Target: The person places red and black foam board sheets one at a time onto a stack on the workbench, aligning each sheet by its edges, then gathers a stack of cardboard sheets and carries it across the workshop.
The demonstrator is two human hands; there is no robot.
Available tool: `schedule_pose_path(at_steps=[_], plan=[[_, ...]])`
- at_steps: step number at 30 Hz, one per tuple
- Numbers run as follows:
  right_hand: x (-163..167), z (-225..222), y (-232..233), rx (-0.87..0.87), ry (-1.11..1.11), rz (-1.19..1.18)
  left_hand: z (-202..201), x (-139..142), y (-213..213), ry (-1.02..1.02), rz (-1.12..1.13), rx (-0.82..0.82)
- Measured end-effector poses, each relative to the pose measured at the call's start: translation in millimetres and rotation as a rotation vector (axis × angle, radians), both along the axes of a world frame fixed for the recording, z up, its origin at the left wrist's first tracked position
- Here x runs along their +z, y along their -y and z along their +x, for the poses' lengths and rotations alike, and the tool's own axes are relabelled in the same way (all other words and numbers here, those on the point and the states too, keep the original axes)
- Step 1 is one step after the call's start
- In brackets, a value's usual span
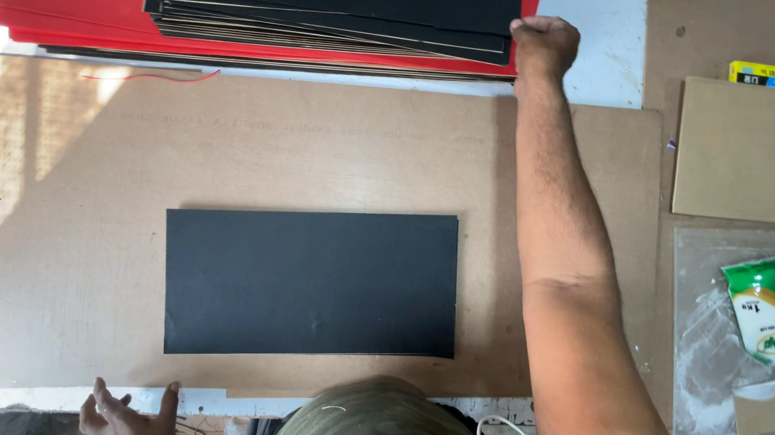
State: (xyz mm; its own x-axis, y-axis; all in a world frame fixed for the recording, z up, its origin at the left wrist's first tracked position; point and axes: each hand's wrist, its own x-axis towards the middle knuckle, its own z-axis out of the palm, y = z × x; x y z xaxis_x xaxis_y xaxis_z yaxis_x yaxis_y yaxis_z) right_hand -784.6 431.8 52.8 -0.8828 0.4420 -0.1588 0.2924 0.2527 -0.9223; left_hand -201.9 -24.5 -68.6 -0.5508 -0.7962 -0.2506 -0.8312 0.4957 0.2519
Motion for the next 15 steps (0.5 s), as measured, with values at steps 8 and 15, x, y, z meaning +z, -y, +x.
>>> schedule_pose_path(at_steps=[8,15], plan=[[34.4,32.8,24.4,-0.100,0.151,-0.007,-28.2,24.2,-5.9,-0.146,0.002,-0.105],[31.8,37.9,17.2,-0.093,0.101,-0.115,-81.2,56.4,-1.2,-0.289,-0.106,-0.322]])
